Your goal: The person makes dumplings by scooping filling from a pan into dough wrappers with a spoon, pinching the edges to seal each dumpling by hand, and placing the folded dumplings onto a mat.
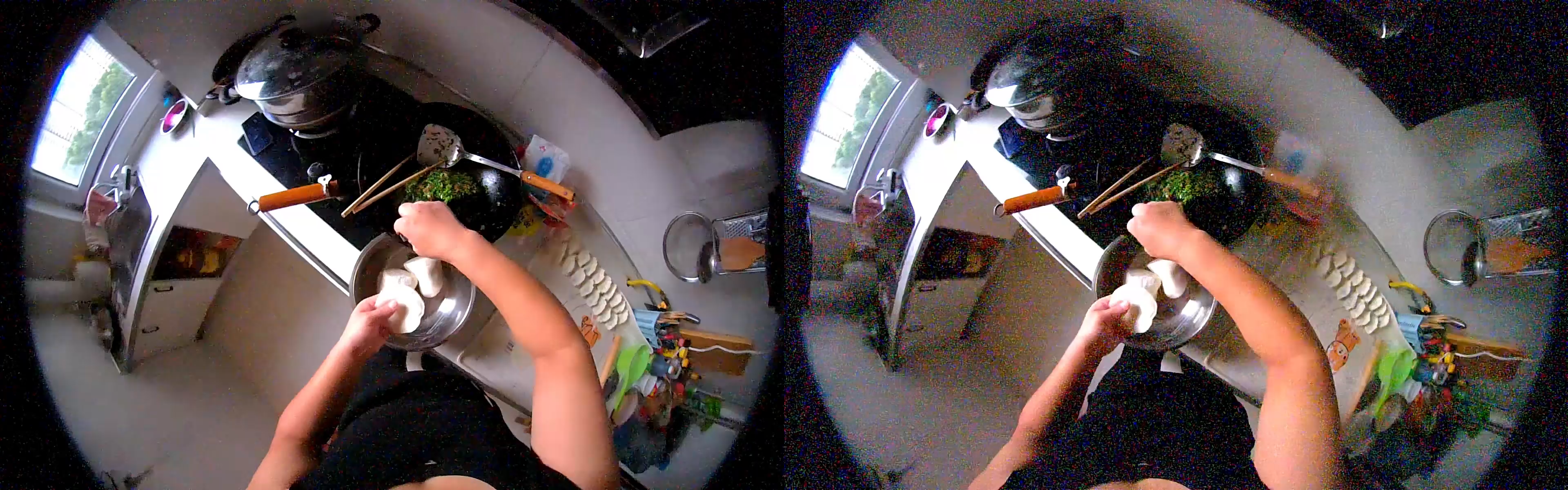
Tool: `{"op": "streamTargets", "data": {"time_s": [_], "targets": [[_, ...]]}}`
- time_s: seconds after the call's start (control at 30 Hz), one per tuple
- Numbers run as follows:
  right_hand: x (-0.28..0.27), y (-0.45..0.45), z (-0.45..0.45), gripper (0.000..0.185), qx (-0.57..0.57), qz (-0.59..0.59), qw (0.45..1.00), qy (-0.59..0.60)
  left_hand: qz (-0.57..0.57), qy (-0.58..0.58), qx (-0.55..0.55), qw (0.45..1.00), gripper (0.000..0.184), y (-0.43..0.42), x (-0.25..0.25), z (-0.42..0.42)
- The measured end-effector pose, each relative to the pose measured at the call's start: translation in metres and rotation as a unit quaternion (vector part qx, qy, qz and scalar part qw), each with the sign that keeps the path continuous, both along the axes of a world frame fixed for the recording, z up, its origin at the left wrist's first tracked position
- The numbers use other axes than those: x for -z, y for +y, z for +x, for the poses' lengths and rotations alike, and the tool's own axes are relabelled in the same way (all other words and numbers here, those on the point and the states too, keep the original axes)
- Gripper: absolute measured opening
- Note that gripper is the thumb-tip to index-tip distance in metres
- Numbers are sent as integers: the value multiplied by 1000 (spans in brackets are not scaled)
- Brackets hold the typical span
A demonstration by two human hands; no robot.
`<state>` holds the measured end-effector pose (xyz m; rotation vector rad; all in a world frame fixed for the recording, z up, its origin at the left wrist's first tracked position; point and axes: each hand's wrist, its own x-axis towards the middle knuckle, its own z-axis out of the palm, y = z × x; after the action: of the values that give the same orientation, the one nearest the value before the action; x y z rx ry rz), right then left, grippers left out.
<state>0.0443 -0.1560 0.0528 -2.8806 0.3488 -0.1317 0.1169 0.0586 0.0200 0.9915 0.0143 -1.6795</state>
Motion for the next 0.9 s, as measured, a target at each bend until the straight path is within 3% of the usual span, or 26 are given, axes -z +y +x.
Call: {"op": "streamTargets", "data": {"time_s": [0.07,0.2,0.27,0.37,0.5,0.57,0.6,0.63,0.7,0.8,0.9], "targets": [[-6,-3,0,4,-3,11,999,41,-22,21,8,999,27,1,-9,9],[-23,-24,-31,6,81,76,980,-163,-63,51,41,996,28,1,14,27],[-40,-28,-51,11,234,99,947,-196,-29,71,58,995,28,-11,-9,34],[-16,-39,-72,6,343,146,863,-340,-2,69,72,995,31,-24,-6,36],[9,-48,-96,9,387,99,873,-281,32,66,74,995,26,-36,-6,39],[-6,-35,-92,12,480,306,782,-252,14,90,53,994,24,-36,1,40],[-3,-31,-93,14,469,308,787,-258,18,84,40,996,24,-36,2,39],[-6,-26,-94,13,451,293,801,-262,19,86,39,995,24,-36,4,35],[-3,-24,-99,12,380,123,870,-289,16,75,32,997,25,-35,6,32],[-27,-13,-101,10,353,-15,879,-319,15,69,26,997,25,-35,2,29],[-10,-27,-93,11,305,-60,909,-279,32,68,18,997,26,-31,-1,22]]}}
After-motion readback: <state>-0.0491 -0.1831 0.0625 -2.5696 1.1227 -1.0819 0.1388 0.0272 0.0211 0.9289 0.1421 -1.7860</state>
